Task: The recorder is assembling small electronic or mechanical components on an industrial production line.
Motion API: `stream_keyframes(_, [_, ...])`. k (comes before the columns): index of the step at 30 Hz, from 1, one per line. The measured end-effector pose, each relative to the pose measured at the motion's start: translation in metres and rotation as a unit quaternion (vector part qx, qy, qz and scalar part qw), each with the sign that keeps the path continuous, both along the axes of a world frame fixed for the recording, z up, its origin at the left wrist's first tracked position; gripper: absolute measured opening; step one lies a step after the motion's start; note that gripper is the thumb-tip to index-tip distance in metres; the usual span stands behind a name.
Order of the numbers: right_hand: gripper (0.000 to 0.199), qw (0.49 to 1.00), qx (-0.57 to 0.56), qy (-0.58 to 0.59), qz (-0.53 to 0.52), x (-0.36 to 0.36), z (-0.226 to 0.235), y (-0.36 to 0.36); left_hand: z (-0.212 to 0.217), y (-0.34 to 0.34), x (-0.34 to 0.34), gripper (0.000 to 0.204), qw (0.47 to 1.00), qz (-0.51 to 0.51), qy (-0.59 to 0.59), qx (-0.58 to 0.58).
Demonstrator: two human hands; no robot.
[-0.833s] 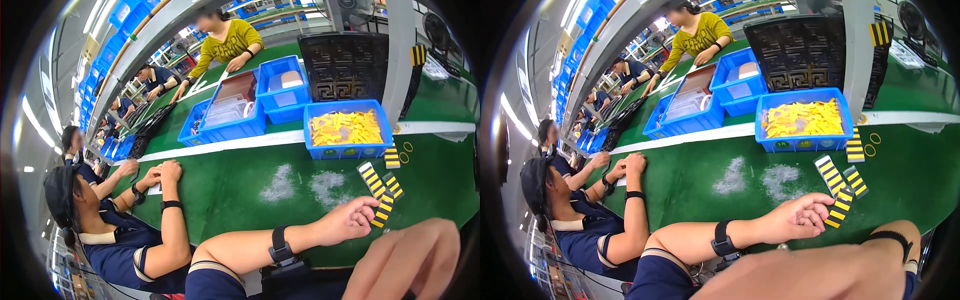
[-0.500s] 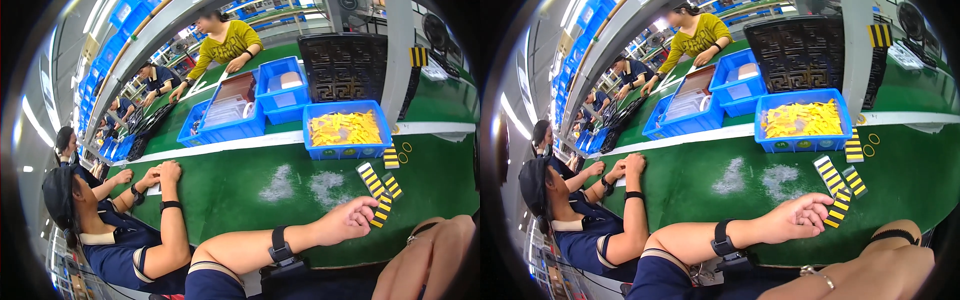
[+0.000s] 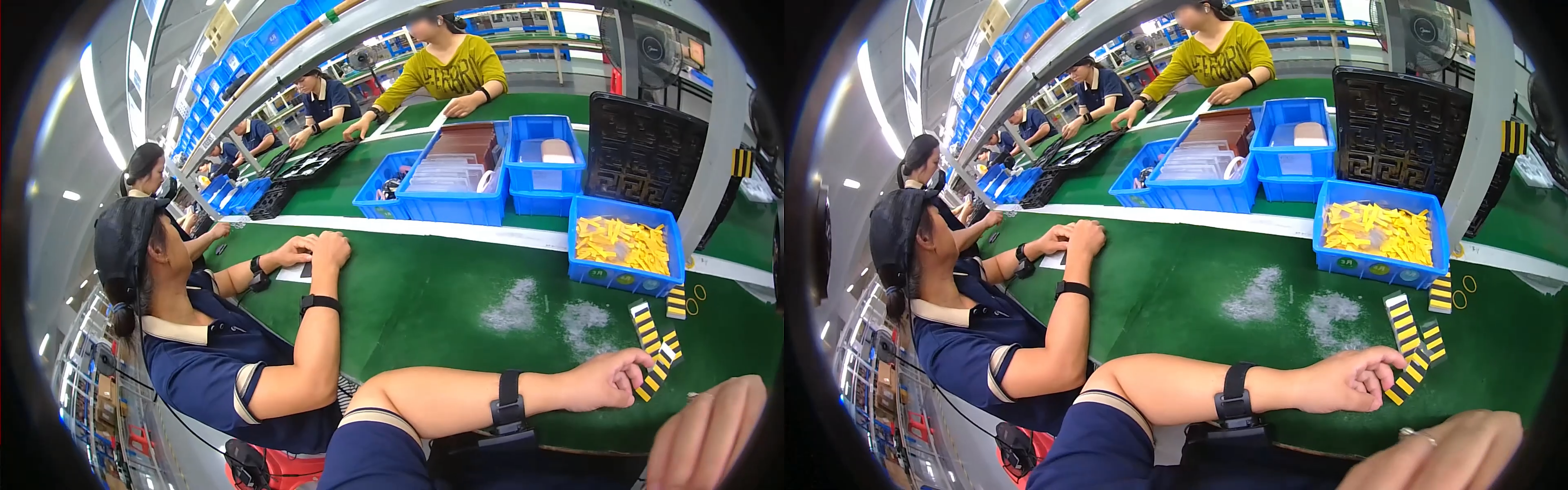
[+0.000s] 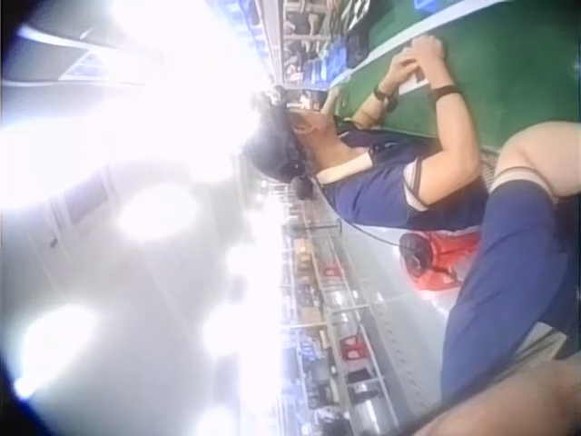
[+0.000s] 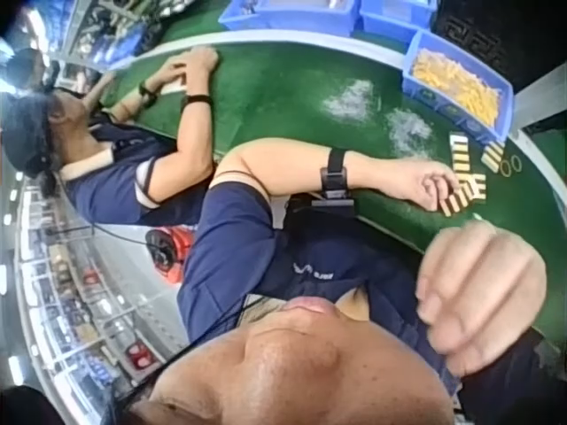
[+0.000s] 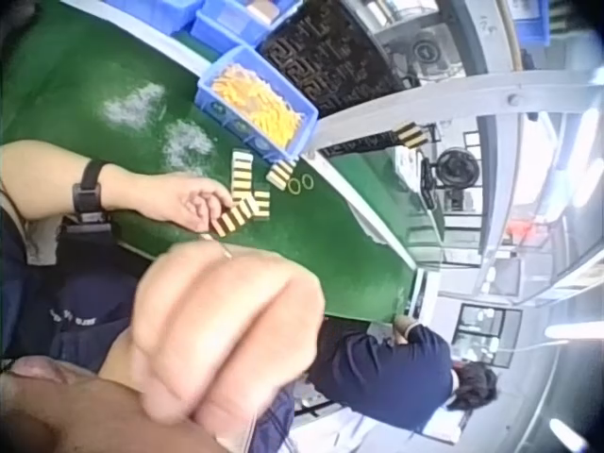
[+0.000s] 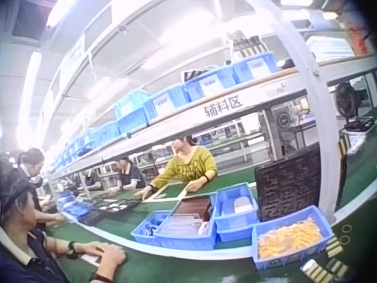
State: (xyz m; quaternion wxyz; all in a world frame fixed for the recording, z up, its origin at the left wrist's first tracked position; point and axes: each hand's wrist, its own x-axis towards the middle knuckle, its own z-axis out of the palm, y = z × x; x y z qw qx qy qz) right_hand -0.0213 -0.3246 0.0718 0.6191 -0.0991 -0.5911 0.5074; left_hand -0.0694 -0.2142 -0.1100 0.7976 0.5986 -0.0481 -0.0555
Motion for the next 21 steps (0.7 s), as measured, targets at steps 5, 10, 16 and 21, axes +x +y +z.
stream_keyframes(5, [0.012, 0.996, 0.026, -0.072, -0.055, -0.011, -0.007, 0.003, 0.001, -0.001, 0.001, 0.053, 1.000, -0.003, 0.006, -0.004])
stream_keyframes(10, [0.015, 0.969, 0.188, 0.001, -0.161, -0.030, -0.042, 0.018, 0.005, 0.005, -0.003, 0.052, 1.000, 0.004, 0.012, 0.013])
stream_keyframes(16, [0.013, 0.965, 0.181, 0.071, -0.178, -0.045, -0.053, 0.019, 0.005, 0.006, -0.001, 0.052, 1.000, 0.010, -0.008, 0.025])
stream_keyframes(21, [0.013, 0.970, 0.208, 0.056, -0.115, -0.036, -0.058, 0.023, 0.009, 0.003, 0.000, 0.051, 1.000, -0.002, 0.001, 0.019])
